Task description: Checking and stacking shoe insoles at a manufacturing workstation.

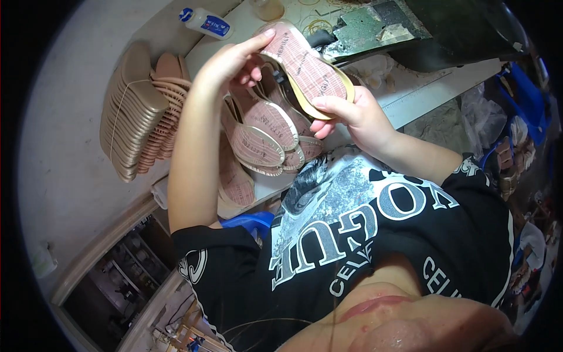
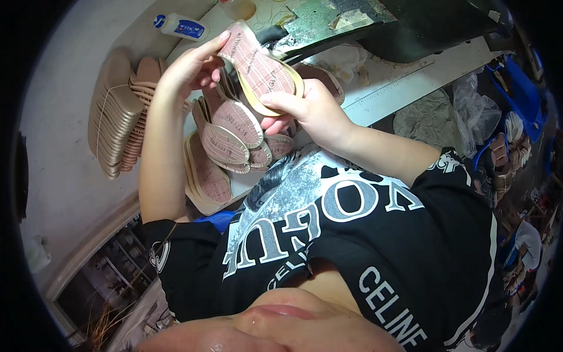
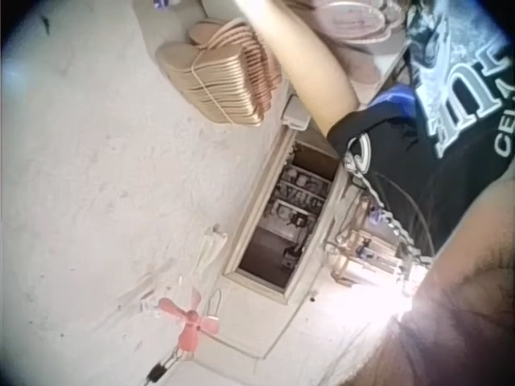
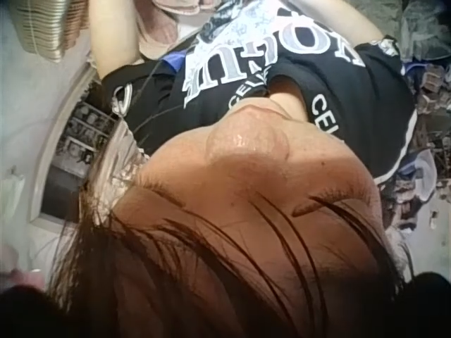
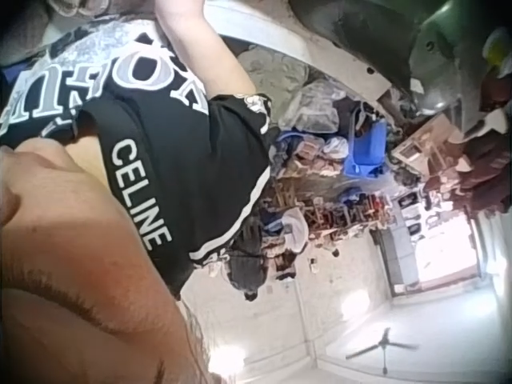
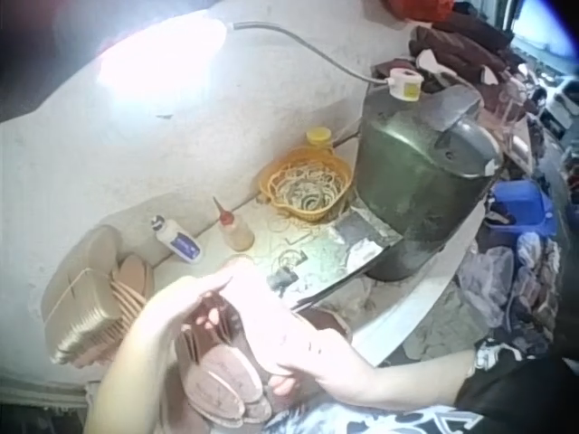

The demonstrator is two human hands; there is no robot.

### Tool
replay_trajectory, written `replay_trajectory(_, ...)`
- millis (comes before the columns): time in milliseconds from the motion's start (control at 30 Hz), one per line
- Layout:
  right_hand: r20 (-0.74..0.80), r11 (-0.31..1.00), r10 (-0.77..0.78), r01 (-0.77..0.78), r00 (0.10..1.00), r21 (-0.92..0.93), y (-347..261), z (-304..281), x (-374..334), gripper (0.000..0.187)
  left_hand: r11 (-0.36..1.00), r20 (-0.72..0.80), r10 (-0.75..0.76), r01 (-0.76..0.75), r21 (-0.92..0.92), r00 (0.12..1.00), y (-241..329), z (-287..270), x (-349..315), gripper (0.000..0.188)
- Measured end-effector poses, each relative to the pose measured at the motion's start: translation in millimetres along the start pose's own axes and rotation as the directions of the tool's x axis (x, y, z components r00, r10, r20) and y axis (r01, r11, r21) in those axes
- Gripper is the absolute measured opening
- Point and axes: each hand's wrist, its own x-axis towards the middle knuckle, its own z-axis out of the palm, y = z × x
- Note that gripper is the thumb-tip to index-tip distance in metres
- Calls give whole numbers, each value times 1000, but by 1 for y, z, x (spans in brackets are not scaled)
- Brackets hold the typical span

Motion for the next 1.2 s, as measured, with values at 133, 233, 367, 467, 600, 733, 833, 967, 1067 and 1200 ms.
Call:
replay_trajectory(133, 0, 1000, -6, 6, 1000, 29, -5, 5, 8, 26, 657, -272, 576, -239, 715, 771, -12, -26, 33, 82)
replay_trajectory(233, -41, 999, -19, 21, 999, 47, -3, 3, 17, 25, 462, 134, 711, -602, 651, 690, 29, -15, 23, 80)
replay_trajectory(367, -59, 998, -29, 32, 998, 59, -7, 7, 27, 28, 288, 473, 599, -725, 626, 646, 50, -7, 23, 57)
replay_trajectory(467, -96, 997, -11, 18, 995, 75, -11, 10, 27, 29, 377, 484, 547, -718, 586, 683, 54, -7, 26, 45)
replay_trajectory(600, -111, 995, 42, -31, 993, 98, -15, 11, 20, 34, 536, 480, 389, -617, 577, 786, 51, -6, 11, 42)
replay_trajectory(733, -94, 995, 62, -55, 994, 82, -20, 8, 20, 38, 645, 437, 354, -554, 526, 827, 46, -5, -4, 34)
replay_trajectory(833, -63, 995, 65, -60, 996, 83, -22, 6, 19, 40, 695, 292, 365, -467, 547, 884, 33, -1, -17, 39)
replay_trajectory(967, -65, 999, 38, -36, 997, 37, -22, 2, 25, 40, 758, 216, 329, -394, 520, 919, 23, 11, -36, 36)
replay_trajectory(1067, -42, 998, 52, -53, 998, -18, -23, 1, 32, 41, 771, 182, 314, -362, 523, 932, 17, 13, -43, 35)
replay_trajectory(1200, -41, 996, 70, -72, 997, -44, -24, -2, 44, 40, 885, 169, 296, -336, 321, 940, 2, 18, -36, 38)
